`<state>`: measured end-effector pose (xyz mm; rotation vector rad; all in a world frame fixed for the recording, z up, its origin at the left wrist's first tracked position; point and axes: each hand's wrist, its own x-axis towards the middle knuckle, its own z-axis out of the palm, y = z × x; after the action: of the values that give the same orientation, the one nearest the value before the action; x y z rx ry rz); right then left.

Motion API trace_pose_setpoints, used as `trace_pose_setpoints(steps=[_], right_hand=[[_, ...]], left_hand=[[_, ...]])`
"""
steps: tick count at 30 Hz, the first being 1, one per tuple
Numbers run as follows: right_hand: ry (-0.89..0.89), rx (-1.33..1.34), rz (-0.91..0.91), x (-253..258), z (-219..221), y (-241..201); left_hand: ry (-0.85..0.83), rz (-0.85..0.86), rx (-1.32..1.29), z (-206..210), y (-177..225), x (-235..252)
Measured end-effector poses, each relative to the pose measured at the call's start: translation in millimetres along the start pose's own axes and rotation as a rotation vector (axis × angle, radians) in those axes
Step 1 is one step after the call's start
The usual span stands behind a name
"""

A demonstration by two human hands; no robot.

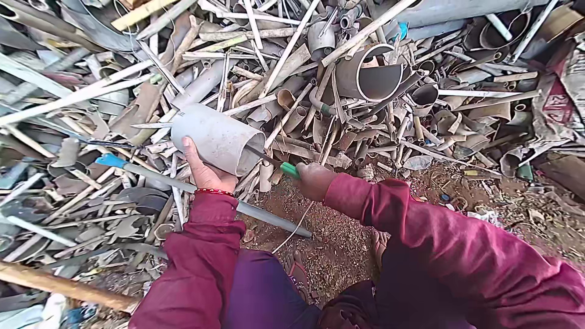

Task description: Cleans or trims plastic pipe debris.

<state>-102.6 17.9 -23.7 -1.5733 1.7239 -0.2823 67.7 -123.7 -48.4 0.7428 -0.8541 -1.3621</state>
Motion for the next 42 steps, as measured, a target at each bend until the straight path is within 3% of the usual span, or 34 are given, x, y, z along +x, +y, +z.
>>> trace_pose_setpoints(steps=[3, 5, 7, 9, 12, 14, 16, 17, 18, 21, 23, 25, 27, 29, 32, 37, 40, 42], right_hand=[[-0.181, 0.52, -0.145, 5.3, 6.4, 10.6], [-0.149, 0.5, -0.108, 17.4, 6.4, 17.2], [-0.091, 0.453, -0.046, 20.3, 1.5, 16.3], [-0.159, 0.721, -0.115, 15.7, 3.6, 14.6], [-0.364, 1.165, -0.287, 13.8, 8.1, 12.6], [-0.276, 0.948, -0.279, 13.7, 9.1, 9.8], [-0.075, 0.362, -0.112, 9.9, 4.3, -0.7], [-0.053, 0.198, -0.028, 10.8, 1.6, -5.3], [-0.042, 0.185, -0.014, 11.6, 2.2, -6.1], [-0.126, 0.574, -0.168, 7.2, 11.3, -2.4], [-0.069, 0.305, -0.181, 4.4, 7.9, -6.4], [0.002, -0.044, -0.057, 9.8, 4.6, -6.2], [0.087, -0.156, 0.03, 13.0, 1.4, -1.6], [0.056, -0.015, -0.006, 4.6, -4.4, -3.7], [-0.143, 0.502, -0.143, -1.0, 1.8, 2.2], [0.019, -0.135, -0.077, 9.6, -5.4, 10.1], [0.02, -0.172, -0.069, -0.2, 0.8, -4.8], [-0.019, -0.043, -0.157, -8.7, 8.4, -15.3]], left_hand=[[-0.112, 0.062, -0.105, 2.3, 7.5, 2.0], [-0.214, 0.036, -0.101, -3.5, 11.7, 3.3], [-0.191, -0.097, -0.051, 0.8, 8.6, -2.0], [-0.148, -0.134, -0.027, 5.9, 3.0, -5.7], [-0.22, -0.026, -0.013, -4.7, -0.4, 0.1], [-0.261, -0.094, 0.037, -5.6, -1.0, -2.8], [-0.216, -0.182, 0.037, 4.6, -2.3, -10.9], [-0.174, -0.207, 0.017, 10.5, -1.0, -13.6], [-0.141, -0.225, -0.002, 14.2, 1.5, -14.0], [-0.159, -0.217, -0.029, 7.3, 6.4, -1.7], [-0.149, -0.165, 0.003, 0.3, 4.0, 1.6], [-0.149, -0.146, 0.077, -7.5, 0.1, 1.0], [-0.182, -0.153, 0.119, -11.2, -3.5, 3.9], [-0.231, -0.121, 0.105, -12.7, -3.7, 3.0], [-0.268, -0.003, 0.027, -18.0, 4.4, 6.2], [-0.184, -0.113, -0.095, -25.7, 6.2, 9.4], [-0.126, -0.133, -0.027, -20.3, 6.2, 5.0], [-0.138, -0.139, -0.011, -18.1, 7.4, 3.4]])
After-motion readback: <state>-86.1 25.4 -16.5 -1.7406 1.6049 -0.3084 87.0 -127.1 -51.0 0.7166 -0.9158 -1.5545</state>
